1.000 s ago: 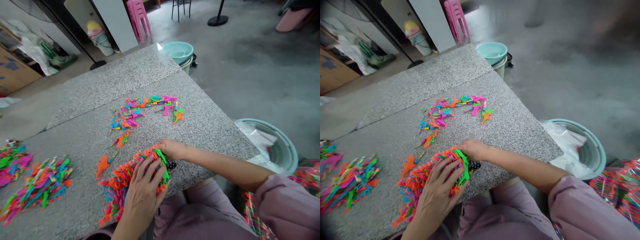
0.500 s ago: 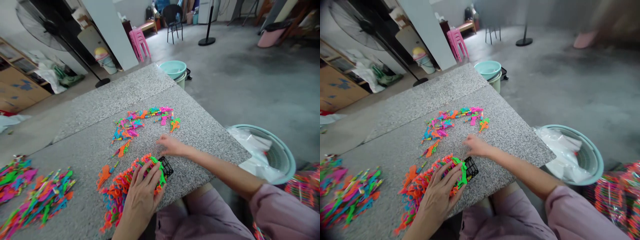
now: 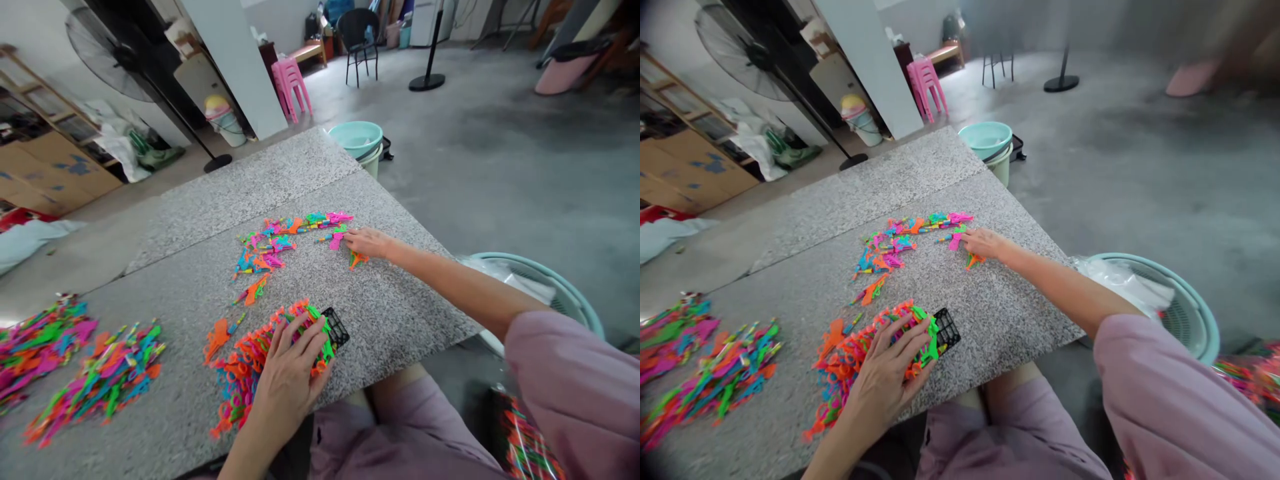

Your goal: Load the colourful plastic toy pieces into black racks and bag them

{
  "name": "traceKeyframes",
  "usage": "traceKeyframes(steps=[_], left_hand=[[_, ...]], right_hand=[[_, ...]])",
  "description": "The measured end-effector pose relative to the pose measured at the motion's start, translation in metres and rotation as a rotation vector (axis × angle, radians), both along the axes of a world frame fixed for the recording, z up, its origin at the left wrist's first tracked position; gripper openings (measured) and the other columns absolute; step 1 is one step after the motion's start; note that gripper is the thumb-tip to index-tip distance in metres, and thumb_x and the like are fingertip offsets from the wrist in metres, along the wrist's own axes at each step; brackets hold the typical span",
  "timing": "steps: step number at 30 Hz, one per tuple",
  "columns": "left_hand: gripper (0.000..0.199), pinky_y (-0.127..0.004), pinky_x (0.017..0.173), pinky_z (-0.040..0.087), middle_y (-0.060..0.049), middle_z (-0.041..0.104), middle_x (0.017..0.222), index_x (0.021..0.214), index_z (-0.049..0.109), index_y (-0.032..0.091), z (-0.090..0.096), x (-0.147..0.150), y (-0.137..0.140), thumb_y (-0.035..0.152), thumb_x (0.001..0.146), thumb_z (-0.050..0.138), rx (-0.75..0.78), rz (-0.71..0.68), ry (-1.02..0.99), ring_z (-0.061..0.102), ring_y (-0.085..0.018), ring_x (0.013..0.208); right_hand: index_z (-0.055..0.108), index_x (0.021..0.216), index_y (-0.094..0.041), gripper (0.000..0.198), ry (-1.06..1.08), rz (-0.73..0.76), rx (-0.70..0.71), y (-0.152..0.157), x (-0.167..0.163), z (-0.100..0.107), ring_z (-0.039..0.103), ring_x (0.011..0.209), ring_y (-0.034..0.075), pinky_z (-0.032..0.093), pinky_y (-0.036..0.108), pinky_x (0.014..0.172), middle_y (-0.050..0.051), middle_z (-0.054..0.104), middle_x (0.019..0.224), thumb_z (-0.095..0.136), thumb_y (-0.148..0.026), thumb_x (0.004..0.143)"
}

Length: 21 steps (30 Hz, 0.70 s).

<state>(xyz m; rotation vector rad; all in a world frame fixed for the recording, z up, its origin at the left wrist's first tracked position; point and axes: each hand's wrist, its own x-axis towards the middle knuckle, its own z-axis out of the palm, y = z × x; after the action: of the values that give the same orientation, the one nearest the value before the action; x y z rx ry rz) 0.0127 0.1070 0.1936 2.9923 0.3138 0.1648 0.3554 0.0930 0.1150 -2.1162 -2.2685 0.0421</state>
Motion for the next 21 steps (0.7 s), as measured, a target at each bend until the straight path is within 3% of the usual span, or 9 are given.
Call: traceKeyframes(steps=[2, 4, 6, 8, 9, 11, 15, 21], left_hand=[[0.025, -0.055, 0.113, 0.033, -0.003, 0.06, 0.136, 0.115, 0.063, 0.023, 0.001, 0.0, -0.001, 0.029, 0.091, 0.058, -0.015, 0.004, 0.015, 0.041, -0.028, 0.134], [0.026, -0.055, 0.113, 0.033, -0.003, 0.06, 0.136, 0.115, 0.063, 0.023, 0.002, 0.001, -0.002, 0.028, 0.09, 0.06, -0.028, 0.002, 0.021, 0.041, -0.028, 0.134], [0.028, -0.056, 0.114, 0.032, -0.003, 0.06, 0.135, 0.116, 0.063, 0.024, 0.002, 0.002, -0.002, 0.028, 0.089, 0.061, -0.038, 0.007, 0.022, 0.042, -0.028, 0.133], [0.029, -0.056, 0.114, 0.031, -0.002, 0.06, 0.136, 0.117, 0.063, 0.024, 0.003, 0.003, -0.002, 0.028, 0.089, 0.061, -0.046, 0.012, 0.024, 0.042, -0.028, 0.133], [0.028, -0.056, 0.114, 0.031, -0.002, 0.06, 0.136, 0.117, 0.063, 0.024, 0.003, 0.003, -0.002, 0.028, 0.089, 0.061, -0.048, 0.014, 0.022, 0.042, -0.028, 0.133], [0.028, -0.056, 0.114, 0.033, -0.003, 0.06, 0.135, 0.116, 0.064, 0.024, 0.003, 0.004, -0.002, 0.028, 0.089, 0.06, -0.051, 0.009, 0.016, 0.042, -0.028, 0.133], [0.028, -0.056, 0.113, 0.033, -0.004, 0.06, 0.135, 0.116, 0.064, 0.023, 0.002, 0.003, -0.002, 0.027, 0.089, 0.059, -0.042, -0.01, 0.001, 0.042, -0.028, 0.132], [0.032, -0.055, 0.115, 0.029, -0.002, 0.058, 0.137, 0.121, 0.06, 0.023, -0.001, 0.002, -0.002, 0.026, 0.09, 0.059, -0.047, 0.004, 0.021, 0.04, -0.028, 0.133]], right_hand=[[0.064, 0.097, -0.012, 0.024, 0.074, -0.028, 0.034, -0.011, 0.002, 0.002, 0.055, 0.107, 0.023, 0.045, 0.032, 0.083, 0.013, 0.062, 0.113, 0.041, -0.006, 0.094], [0.062, 0.102, -0.013, 0.019, 0.176, -0.147, 0.102, -0.034, -0.01, 0.0, 0.058, 0.1, 0.022, 0.046, 0.031, 0.081, 0.012, 0.064, 0.108, 0.044, -0.012, 0.095], [0.061, 0.1, -0.013, 0.014, 0.392, -0.359, 0.129, -0.061, -0.039, -0.005, 0.062, 0.084, 0.019, 0.047, 0.028, 0.071, 0.009, 0.066, 0.093, 0.055, -0.022, 0.092], [0.061, 0.092, -0.014, 0.016, 0.743, -0.546, 0.069, -0.087, -0.083, -0.015, 0.06, 0.066, 0.015, 0.045, 0.025, 0.06, 0.003, 0.065, 0.076, 0.067, -0.026, 0.082], [0.062, 0.091, -0.015, 0.018, 0.941, -0.503, 0.017, -0.096, -0.107, -0.021, 0.06, 0.063, 0.014, 0.045, 0.023, 0.058, 0.002, 0.066, 0.075, 0.069, -0.026, 0.079], [0.062, 0.093, -0.016, 0.016, 1.186, -0.432, 0.047, -0.107, -0.15, -0.031, 0.061, 0.066, 0.014, 0.046, 0.023, 0.059, 0.002, 0.068, 0.079, 0.067, -0.025, 0.08], [0.06, 0.091, -0.018, 0.014, 1.09, -0.492, 0.096, -0.104, -0.191, -0.034, 0.057, 0.061, 0.013, 0.041, 0.022, 0.057, -0.001, 0.065, 0.071, 0.066, -0.024, 0.079], [0.056, 0.093, -0.019, 0.016, 0.805, -0.447, -0.057, -0.091, -0.185, -0.01, 0.061, 0.066, 0.015, 0.033, 0.022, 0.057, 0.001, 0.065, 0.072, 0.062, -0.017, 0.077]])
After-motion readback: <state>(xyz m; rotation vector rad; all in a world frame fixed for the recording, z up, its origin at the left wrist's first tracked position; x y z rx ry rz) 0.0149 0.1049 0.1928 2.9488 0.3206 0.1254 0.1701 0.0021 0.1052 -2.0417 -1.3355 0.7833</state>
